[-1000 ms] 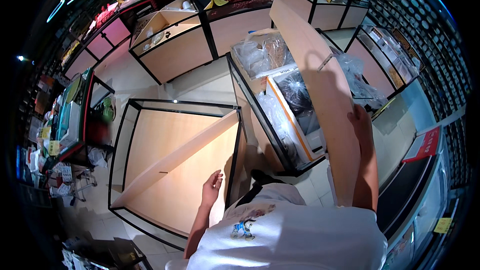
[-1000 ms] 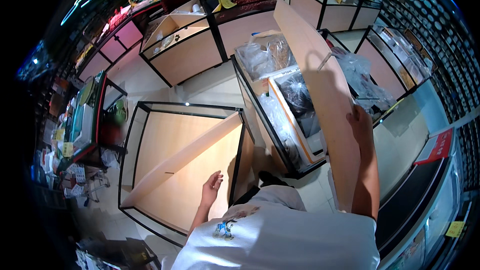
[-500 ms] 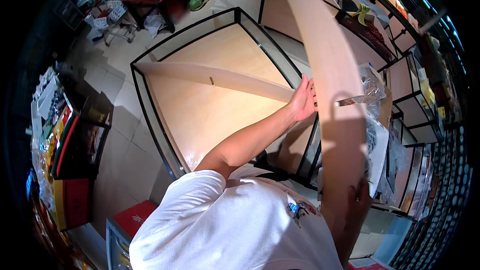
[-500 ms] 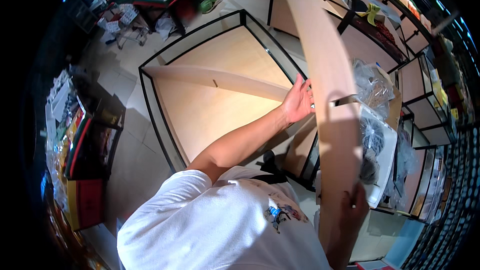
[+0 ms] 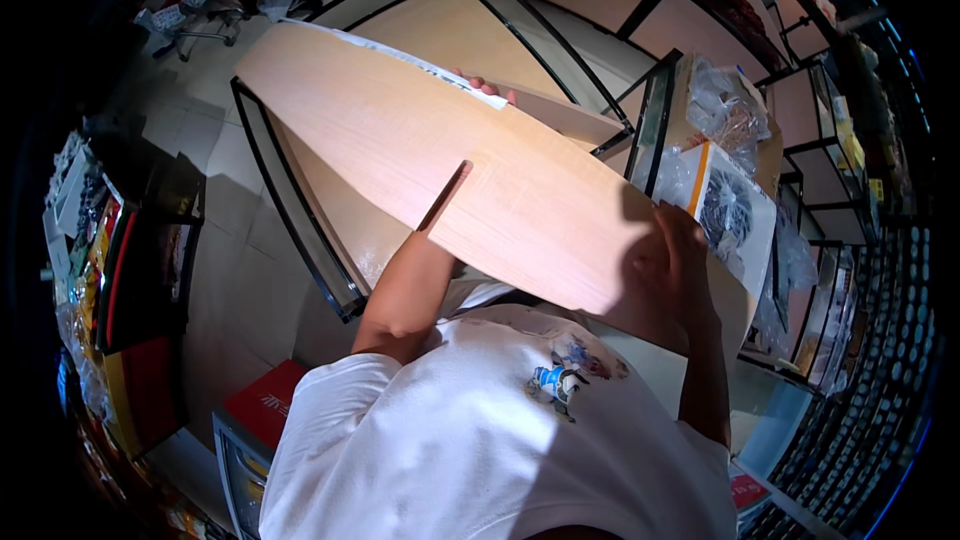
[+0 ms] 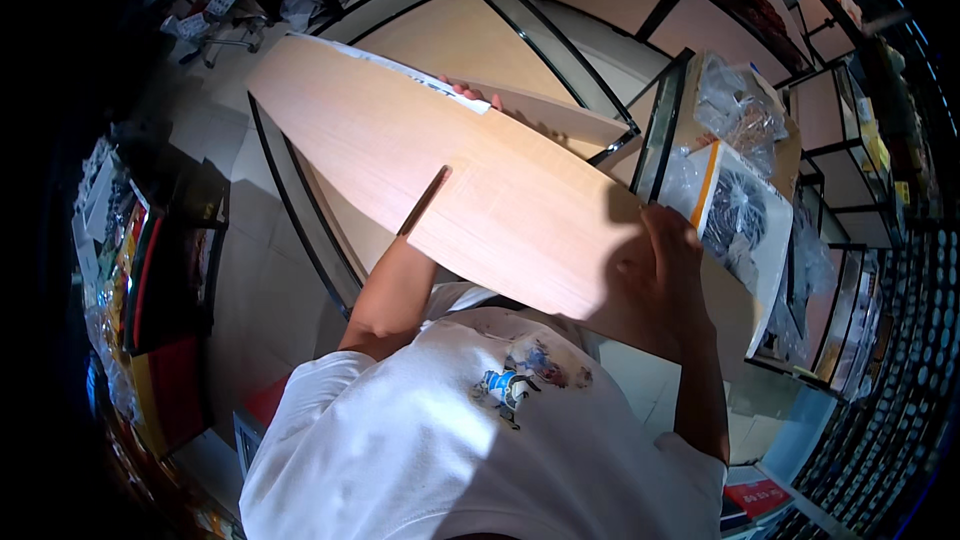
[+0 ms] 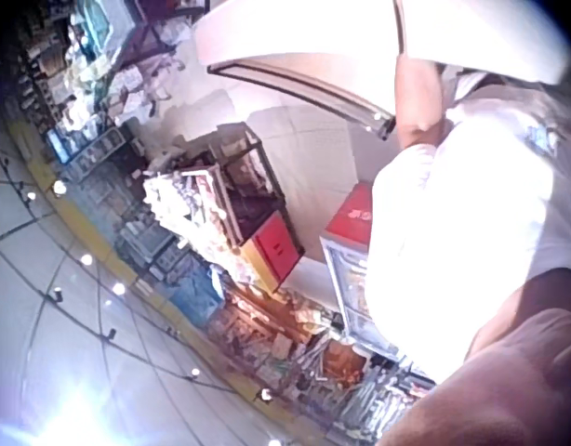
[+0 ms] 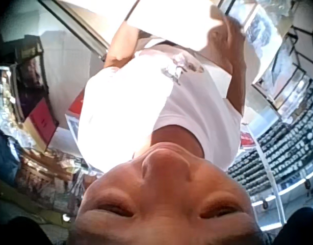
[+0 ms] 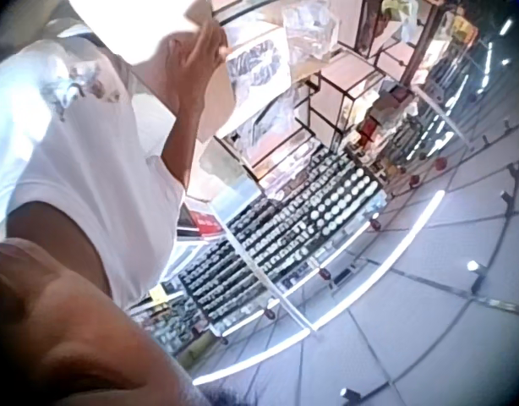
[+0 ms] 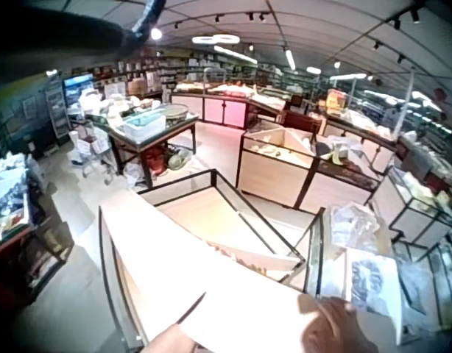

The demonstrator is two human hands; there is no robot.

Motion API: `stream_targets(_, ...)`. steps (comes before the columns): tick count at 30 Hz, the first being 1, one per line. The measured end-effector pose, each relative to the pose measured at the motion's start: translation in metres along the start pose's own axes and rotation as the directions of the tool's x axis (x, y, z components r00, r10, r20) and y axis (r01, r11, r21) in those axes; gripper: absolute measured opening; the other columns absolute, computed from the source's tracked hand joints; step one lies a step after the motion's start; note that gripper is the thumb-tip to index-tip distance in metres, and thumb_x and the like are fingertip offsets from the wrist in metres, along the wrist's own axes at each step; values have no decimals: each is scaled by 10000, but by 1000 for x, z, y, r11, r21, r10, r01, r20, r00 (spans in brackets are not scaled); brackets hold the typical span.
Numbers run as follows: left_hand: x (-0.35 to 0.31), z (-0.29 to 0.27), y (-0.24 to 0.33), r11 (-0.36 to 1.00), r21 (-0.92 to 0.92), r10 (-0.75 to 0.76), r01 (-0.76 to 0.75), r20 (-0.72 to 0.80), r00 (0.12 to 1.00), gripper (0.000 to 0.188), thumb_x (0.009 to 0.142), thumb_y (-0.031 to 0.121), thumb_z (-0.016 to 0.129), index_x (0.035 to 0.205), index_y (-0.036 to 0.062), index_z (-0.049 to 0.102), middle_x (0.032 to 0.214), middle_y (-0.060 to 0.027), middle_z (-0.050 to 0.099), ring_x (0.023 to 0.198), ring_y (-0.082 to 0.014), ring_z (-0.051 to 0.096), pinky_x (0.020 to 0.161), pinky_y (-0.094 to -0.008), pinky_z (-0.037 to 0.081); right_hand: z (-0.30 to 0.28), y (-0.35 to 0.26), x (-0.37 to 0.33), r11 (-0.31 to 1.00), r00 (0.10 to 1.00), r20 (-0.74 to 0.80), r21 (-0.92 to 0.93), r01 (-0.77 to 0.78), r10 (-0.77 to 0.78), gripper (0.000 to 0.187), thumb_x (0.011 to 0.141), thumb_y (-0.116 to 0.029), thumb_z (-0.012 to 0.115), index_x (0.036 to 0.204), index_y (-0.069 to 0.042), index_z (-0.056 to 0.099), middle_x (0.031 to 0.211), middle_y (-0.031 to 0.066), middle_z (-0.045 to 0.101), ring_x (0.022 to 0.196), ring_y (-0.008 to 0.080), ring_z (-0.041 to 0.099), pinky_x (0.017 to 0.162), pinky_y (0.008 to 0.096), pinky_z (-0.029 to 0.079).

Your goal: The person wipes a light-colored wooden panel with a cloth and then places it into a metal frame structure. They proceed to insert a long wooden strip into the frame and adjust the panel's position within the assembly.

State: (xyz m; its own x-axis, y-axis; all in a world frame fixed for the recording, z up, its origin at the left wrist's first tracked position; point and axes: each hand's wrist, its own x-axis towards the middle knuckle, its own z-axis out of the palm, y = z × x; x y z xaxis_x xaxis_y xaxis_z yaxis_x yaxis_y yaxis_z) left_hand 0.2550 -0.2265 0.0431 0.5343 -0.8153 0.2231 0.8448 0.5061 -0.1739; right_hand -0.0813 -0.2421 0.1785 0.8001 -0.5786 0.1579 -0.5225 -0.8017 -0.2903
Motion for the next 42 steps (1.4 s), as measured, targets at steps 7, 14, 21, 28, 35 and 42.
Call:
stream_targets(7, -22, 32, -1, 999, 34, -35, 36, -34, 999, 420, 1078, 315, 325, 1447, 164, 456, 1131, -65, 582, 1095, -197, 571, 1150, -545, 285, 16, 45, -8, 840, 870, 343, 293, -458, 354, 378, 930, -268, 677, 1218, -27, 628, 1054, 176, 677, 919, 252, 657, 824, 344, 516)
stream_targets(14, -33, 38, -61, 903, -138, -389, 408, 145, 910, 441, 1077, 318, 305, 1466, 162, 440, 1150, -60, 567, 1149, -196, 556, 1170, -551, 233, 1, 38, -112, 480, 659, 501, 452, -752, 561, 344, 973, -298, 613, 1137, -2, 675, 981, 43, 691, 905, 127, 613, 859, 297, 476)
stream_targets(21, -87, 18, -136, 684, -309, -607, 661, 264, 750, 473, 1064, 335, 321, 1495, 162, 411, 1152, -49, 593, 1187, -186, 538, 1214, -526, 140, -8, -16, -260, 26, 430, 606, 559, -828, 669, 361, 988, -336, 600, 1004, 3, 725, 927, 60, 711, 853, 123, 613, 823, 290, 485)
stream_targets(28, -146, 59, -180, 542, -150, -774, 827, 294, 561, 516, 1052, 464, 331, 1513, 238, 388, 1441, -89, 516, 1398, -233, 409, 1217, -566, 80, -15, -67, -345, -33, 370, 401, 715, -698, 838, 330, 959, -294, 632, 1050, 12, 714, 874, 31, 681, 806, 107, 582, 746, 269, 467)
stream_targets(35, -215, 85, -232, 432, -153, -812, 889, 362, 457, 543, 1049, 491, 327, 1545, 270, 320, 1471, -79, 499, 1409, -227, 400, 1218, -566, 110, -42, -41, -403, 40, 458, 328, 777, -628, 826, 286, 909, -267, 690, 1025, -5, 707, 856, 28, 674, 775, 94, 581, 719, 267, 467)
stream_targets(42, -302, 150, -265, 461, -78, -875, 884, 131, 467, 394, 1016, 445, 428, 1263, 187, 595, 1005, -15, 568, 1251, -251, 513, 1222, -578, 139, -68, -32, -475, 213, 404, 90, 736, -643, 910, 137, 843, -146, 745, 901, -22, 735, 816, 49, 663, 758, 110, 603, 704, 279, 469)
